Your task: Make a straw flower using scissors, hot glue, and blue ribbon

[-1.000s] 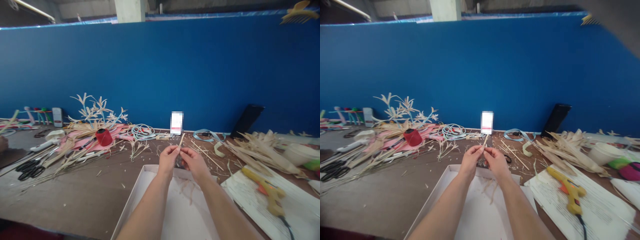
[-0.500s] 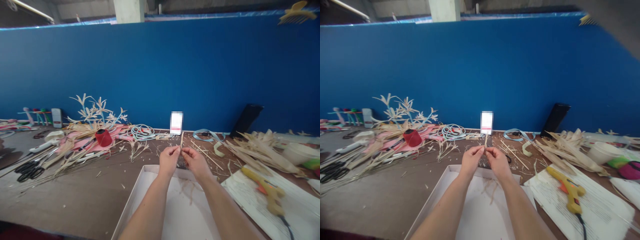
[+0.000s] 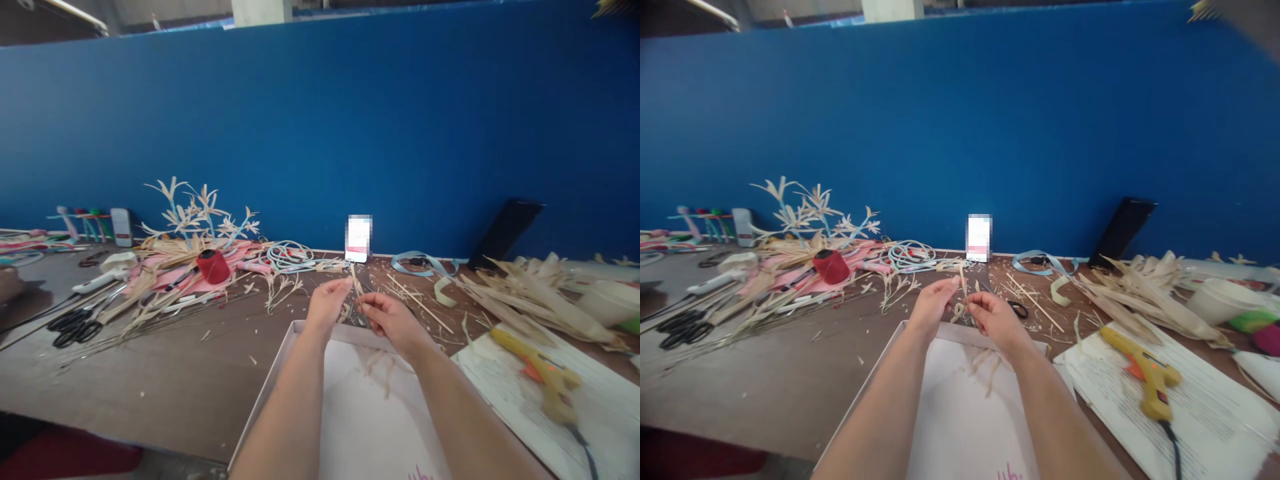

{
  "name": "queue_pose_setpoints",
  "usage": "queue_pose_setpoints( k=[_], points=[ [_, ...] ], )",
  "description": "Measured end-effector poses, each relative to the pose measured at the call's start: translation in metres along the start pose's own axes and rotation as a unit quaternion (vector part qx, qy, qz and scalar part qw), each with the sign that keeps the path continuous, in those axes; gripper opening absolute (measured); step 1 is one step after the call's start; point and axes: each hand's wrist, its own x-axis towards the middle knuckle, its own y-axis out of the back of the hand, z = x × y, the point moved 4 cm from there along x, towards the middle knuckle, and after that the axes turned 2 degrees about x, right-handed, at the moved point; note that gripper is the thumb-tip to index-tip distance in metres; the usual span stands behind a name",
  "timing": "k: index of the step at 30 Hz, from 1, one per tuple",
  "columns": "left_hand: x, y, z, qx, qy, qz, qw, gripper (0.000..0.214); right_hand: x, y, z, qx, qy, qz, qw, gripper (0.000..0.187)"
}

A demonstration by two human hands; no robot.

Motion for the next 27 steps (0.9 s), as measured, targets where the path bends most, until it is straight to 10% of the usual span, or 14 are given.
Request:
queue_pose_setpoints(
  k=[27],
  points=[
    [0.0001, -0.0014, -0.0037, -0.016, -0.015, 0.037, 0.999, 0.030, -0.0028, -0.0016, -0.0031, -0.042, -0.009, 0.054, 0.998, 0.043]
  ],
)
